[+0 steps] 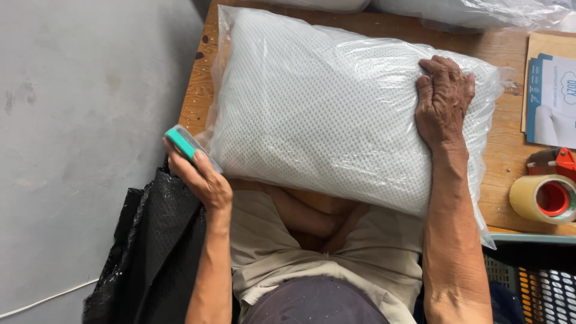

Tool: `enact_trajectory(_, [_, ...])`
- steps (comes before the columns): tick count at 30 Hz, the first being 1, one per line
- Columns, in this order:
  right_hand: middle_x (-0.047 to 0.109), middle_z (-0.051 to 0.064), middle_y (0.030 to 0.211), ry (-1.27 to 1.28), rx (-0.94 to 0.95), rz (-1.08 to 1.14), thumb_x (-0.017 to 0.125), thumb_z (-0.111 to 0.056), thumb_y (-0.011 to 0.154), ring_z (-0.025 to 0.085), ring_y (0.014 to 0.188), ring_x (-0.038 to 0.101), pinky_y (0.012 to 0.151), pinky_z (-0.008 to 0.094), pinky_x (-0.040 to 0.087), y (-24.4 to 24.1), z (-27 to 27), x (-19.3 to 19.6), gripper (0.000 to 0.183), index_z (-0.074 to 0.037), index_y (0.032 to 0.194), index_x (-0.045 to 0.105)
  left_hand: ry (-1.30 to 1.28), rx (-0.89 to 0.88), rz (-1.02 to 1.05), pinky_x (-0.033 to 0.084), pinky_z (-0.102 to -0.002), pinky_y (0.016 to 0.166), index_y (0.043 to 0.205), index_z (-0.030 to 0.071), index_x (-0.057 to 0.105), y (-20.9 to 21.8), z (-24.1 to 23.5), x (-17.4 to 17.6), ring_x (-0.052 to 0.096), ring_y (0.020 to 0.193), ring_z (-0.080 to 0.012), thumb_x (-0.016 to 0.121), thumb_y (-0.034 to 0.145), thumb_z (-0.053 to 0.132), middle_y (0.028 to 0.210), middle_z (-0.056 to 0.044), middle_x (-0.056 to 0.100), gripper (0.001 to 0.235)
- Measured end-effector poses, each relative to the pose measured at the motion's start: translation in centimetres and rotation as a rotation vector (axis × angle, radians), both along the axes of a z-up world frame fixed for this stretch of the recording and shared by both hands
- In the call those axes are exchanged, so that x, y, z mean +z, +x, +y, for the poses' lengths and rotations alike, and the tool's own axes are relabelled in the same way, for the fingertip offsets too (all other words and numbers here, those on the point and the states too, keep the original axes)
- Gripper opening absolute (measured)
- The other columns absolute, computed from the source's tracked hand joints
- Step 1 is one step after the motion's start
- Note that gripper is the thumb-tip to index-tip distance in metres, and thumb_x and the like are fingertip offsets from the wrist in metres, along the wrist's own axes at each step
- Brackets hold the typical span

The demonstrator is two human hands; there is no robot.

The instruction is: Cleaning a plastic-wrapped pillow using a brush and a lint roller before placing it near a carrying bag.

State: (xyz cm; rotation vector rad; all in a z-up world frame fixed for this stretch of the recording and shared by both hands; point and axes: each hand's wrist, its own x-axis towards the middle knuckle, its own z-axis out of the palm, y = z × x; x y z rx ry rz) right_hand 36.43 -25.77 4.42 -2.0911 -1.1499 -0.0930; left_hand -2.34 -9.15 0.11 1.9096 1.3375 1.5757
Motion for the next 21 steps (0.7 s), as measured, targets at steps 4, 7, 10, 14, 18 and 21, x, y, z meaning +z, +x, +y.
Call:
enact_trajectory(4, [0.054, 0.013, 0.146, 0.006, -0.003, -0.011, 0.049, -0.018, 0.109, 0.033, 0.142, 0.043, 0.116, 0.061, 0.003, 0.2, 0.1, -0.3, 0.03, -0.012, 0.135, 0.061, 0.002, -0.331, -0.148, 0.053, -0.044, 0.116, 0.159, -0.005, 0.015, 4.8, -9.9, -0.2, 0.045, 0.141, -0.0382, 0.049, 0.108, 0.031, 0.15, -0.027, 0.03, 0.071])
enact_trajectory(7, [0.054, 0.014, 0.145, 0.023, -0.004, -0.02, 0.05, -0.016, 0.109, 0.033, 0.141, 0.044, 0.116, 0.062, 0.004, 0.2, 0.0, -0.3, 0.029, -0.011, 0.135, 0.061, 0.203, -0.543, 0.116, 0.049, -0.045, 0.093, 0.164, 0.008, 0.02, 8.6, -15.5, -1.1, 0.051, 0.113, -0.0303, 0.049, 0.109, 0.046, 0.127, -0.019, 0.048, 0.072])
enact_trajectory(10, [0.054, 0.014, 0.146, 0.015, 0.015, 0.0, 0.049, -0.016, 0.109, 0.034, 0.142, 0.043, 0.116, 0.062, 0.004, 0.1, -0.7, -0.3, 0.03, -0.011, 0.136, 0.06, 0.356, -0.607, 0.194, 0.051, -0.037, 0.085, 0.152, 0.006, 0.042, 10.6, -17.4, -2.5, 0.058, 0.102, -0.022, 0.056, 0.11, 0.038, 0.117, -0.012, 0.053, 0.054])
enact_trajectory(14, [0.054, 0.015, 0.146, 0.031, 0.027, -0.01, 0.048, -0.016, 0.11, 0.035, 0.14, 0.044, 0.115, 0.065, 0.005, 0.4, -0.5, -0.1, 0.03, -0.009, 0.137, 0.061, 0.373, -0.521, 0.287, 0.049, -0.041, 0.082, 0.164, 0.015, 0.025, 9.2, -14.4, -3.5, 0.051, 0.098, -0.026, 0.062, 0.11, 0.035, 0.115, -0.014, 0.049, 0.069])
enact_trajectory(18, [0.053, 0.017, 0.145, 0.031, 0.032, -0.014, 0.049, -0.015, 0.111, 0.038, 0.14, 0.044, 0.115, 0.066, 0.004, 0.3, -0.4, 0.0, 0.03, -0.008, 0.137, 0.061, 0.194, -0.319, 0.31, 0.052, -0.044, 0.091, 0.166, 0.011, 0.016, 4.3, -8.6, -4.9, 0.051, 0.111, -0.034, 0.065, 0.103, 0.026, 0.124, -0.022, 0.044, 0.081])
enact_trajectory(21, [0.054, 0.017, 0.145, 0.04, 0.039, -0.031, 0.049, -0.015, 0.111, 0.039, 0.14, 0.044, 0.115, 0.067, 0.005, 0.3, -0.4, -0.2, 0.029, -0.007, 0.137, 0.061, 0.037, -0.125, 0.283, 0.051, -0.045, 0.09, 0.165, 0.01, 0.015, 1.0, -3.1, -3.3, 0.052, 0.105, -0.0328, 0.05, 0.111, 0.033, 0.119, -0.022, 0.045, 0.068])
